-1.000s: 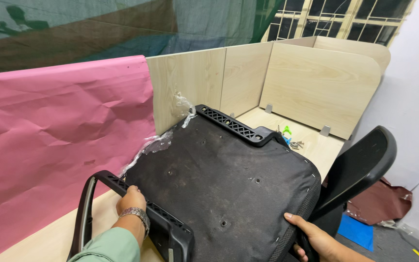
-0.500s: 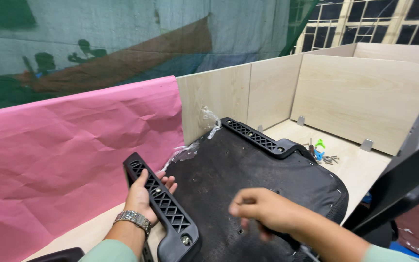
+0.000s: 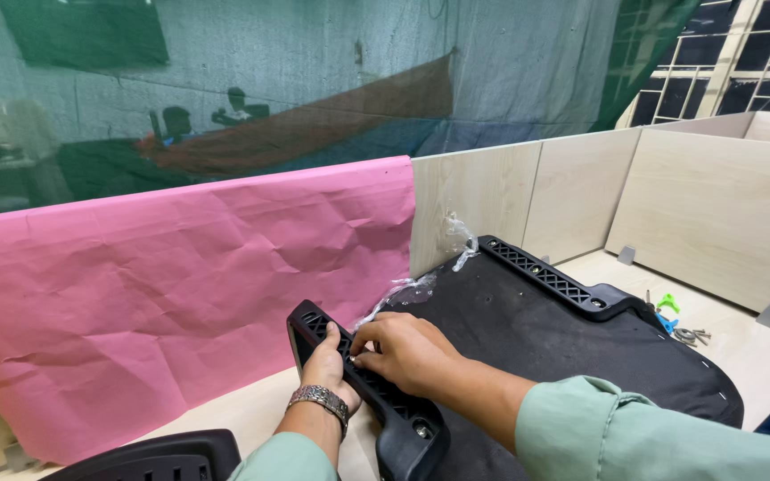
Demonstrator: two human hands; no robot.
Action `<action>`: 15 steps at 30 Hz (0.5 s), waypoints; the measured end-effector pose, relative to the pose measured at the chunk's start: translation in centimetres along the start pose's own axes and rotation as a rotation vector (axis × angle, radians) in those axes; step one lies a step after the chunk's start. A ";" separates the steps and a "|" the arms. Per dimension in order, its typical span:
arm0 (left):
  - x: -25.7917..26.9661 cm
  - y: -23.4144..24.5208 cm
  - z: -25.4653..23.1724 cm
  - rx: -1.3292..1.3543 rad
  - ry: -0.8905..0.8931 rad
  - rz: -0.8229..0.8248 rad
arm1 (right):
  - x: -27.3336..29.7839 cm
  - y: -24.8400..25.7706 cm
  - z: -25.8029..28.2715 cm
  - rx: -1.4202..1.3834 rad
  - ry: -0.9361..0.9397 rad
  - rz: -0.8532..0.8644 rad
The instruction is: The person uses a screwdriver to attach a black plastic frame to the underside of an office chair seat. They insert screws into multiple holes and tighten them, securing the frame to the seat.
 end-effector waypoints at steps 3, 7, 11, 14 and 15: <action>-0.6 0.1 0.0 0.016 0.027 0.003 | -1.5 -0.7 0.4 0.055 0.039 0.026; -0.5 -0.9 -0.3 -0.085 0.054 0.100 | -2.7 -0.1 -0.5 -0.100 -0.038 -0.148; -0.5 -2.0 -0.8 -0.165 0.027 0.140 | -2.2 0.4 -4.3 -0.459 -0.471 -0.139; -0.6 -2.2 -1.3 -0.227 0.018 0.080 | 2.2 0.3 -6.1 -0.686 -0.772 0.060; -0.6 -2.6 -1.2 -0.256 0.016 0.069 | 4.0 0.5 -6.5 -0.725 -0.827 0.098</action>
Point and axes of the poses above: each hand's wrist, its own x-axis away from the middle knuckle, its own y-axis out of the back of the hand, z = x × y, the point moved 8 cm from there along -x, towards the middle knuckle, and after that the axes turned 11 degrees about -x, right-handed, at the moved point
